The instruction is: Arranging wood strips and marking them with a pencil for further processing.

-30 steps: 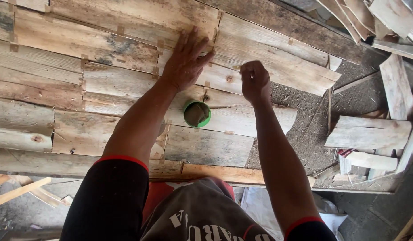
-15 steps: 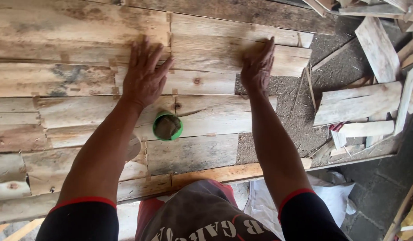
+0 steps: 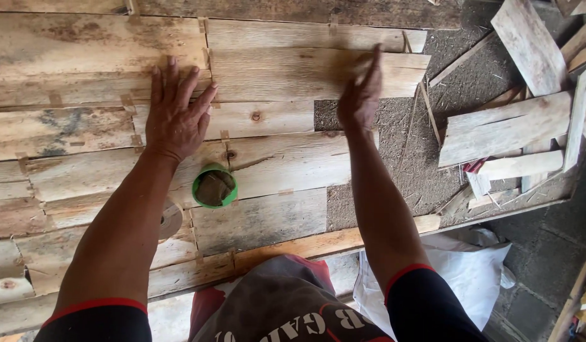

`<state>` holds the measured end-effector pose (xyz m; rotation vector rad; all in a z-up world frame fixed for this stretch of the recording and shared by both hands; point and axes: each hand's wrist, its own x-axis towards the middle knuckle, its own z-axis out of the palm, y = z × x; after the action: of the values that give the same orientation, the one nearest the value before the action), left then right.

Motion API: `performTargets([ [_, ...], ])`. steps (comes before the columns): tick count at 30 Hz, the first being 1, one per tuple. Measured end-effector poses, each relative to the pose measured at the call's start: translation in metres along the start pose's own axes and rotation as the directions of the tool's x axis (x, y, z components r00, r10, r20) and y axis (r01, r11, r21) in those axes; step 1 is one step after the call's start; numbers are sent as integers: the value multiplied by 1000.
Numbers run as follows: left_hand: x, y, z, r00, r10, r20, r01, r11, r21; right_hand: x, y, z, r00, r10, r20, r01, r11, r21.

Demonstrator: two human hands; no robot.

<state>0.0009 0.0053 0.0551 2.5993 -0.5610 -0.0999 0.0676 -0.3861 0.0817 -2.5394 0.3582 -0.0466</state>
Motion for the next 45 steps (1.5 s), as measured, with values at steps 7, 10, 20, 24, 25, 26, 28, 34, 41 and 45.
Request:
performTargets([
  [7, 4, 4, -6, 1000, -7, 20, 8, 999, -41, 25, 153, -70, 910, -13, -413, -191, 873, -449],
  [10, 4, 3, -3, 1000, -10, 2, 10, 999, -52, 24, 161, -88, 939, 15, -344, -176, 879, -442],
  [20, 5, 5, -1, 1000, -13, 13, 13, 1000, -21, 45, 257, -133, 936, 196, -292, -333, 764, -552],
  [24, 3, 2, 4, 1000, -16, 10, 16, 1000, -13, 39, 197, -141, 932, -120, -341, -104, 814, -571],
  [25, 2, 3, 3, 1000, -17, 9, 18, 1000, -11, 34, 170, -132, 932, -122, -341, -102, 816, -569],
  [26, 3, 3, 2, 1000, -17, 10, 17, 1000, -9, 29, 143, -124, 980, -32, -196, -59, 896, -441],
  [28, 6, 3, -1, 1000, -18, 11, 18, 1000, -6, 24, 99, -100, 999, 30, -30, -38, 955, -295],
  [34, 5, 5, -1, 999, -29, 31, 28, 999, 19, 16, 57, -40, 852, -359, 382, 499, 778, -382],
  [41, 3, 5, -1, 1000, -18, 6, 18, 999, 30, 18, 50, -21, 887, -289, 360, 416, 840, -349],
  [45, 5, 7, -6, 1000, -14, -9, 14, 1000, -2, 11, 50, -18, 906, -256, 338, 377, 850, -367],
])
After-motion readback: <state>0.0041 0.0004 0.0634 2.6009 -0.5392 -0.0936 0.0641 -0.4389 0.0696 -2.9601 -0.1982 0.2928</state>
